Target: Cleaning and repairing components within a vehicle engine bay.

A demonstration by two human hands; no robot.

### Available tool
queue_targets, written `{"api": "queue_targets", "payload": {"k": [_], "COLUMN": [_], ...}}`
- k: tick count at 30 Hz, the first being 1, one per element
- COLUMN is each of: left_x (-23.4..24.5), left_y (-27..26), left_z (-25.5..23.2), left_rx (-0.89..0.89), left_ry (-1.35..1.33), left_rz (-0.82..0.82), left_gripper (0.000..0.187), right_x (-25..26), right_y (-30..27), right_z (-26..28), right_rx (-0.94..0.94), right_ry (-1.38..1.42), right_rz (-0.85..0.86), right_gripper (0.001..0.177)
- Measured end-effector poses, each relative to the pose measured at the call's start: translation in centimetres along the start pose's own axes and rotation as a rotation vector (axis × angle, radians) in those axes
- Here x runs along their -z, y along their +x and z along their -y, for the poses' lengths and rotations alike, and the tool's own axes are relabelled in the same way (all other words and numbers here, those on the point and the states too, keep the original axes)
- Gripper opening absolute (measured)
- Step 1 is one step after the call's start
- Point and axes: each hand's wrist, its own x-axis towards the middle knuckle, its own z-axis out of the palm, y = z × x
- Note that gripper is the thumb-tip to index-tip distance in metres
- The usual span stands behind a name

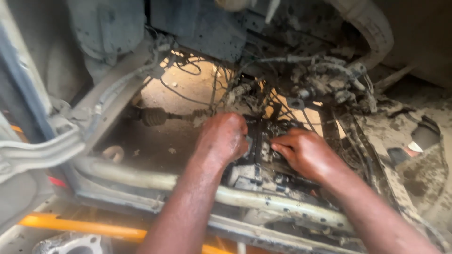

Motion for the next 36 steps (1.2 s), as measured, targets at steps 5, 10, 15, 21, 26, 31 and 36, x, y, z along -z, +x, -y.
{"api": "queue_targets", "payload": {"k": [5, 10, 15, 21, 26, 31, 36], "left_x": [1.1, 0.8, -0.1, -1.0, -1.1, -0.2, -2.1], "left_y": [-0.4, -0.3, 0.2, 0.8, 0.4, -0.1, 1.9], "left_z": [-0.6, -0.4, 0.0, 1.0, -0.9, -0.6, 1.3], "left_rx": [0.015, 0.051, -0.027, -0.049, -0.031, -0.066, -0.13], "left_ry": [0.06, -0.046, -0.001, 0.033, 0.009, 0.131, -0.036], "left_rz": [0.032, 0.019, -0.034, -0.079, -0.077, -0.132, -0.233], "left_gripper": [0.017, 0.023, 0.026, 0.025, 0.023, 0.01, 0.013], "right_x": [1.7, 0.4, 0.8, -0.5, -0.3, -2.2, -1.4], "right_y": [1.8, 4.1, 3.9, 4.2, 3.1, 4.7, 3.8], "right_z": [-1.1, -1.6, -1.2, -0.9, -2.8, -2.4, -2.3], "right_rx": [-0.096, -0.242, -0.179, -0.179, -0.205, -0.141, -0.084], "right_ry": [-0.013, 0.129, 0.147, 0.129, 0.194, 0.22, 0.237], "right_rz": [0.018, 0.187, 0.16, 0.143, 0.073, 0.028, 0.003], "right_gripper": [0.029, 0.031, 0.03, 0.027, 0.025, 0.025, 0.024]}}
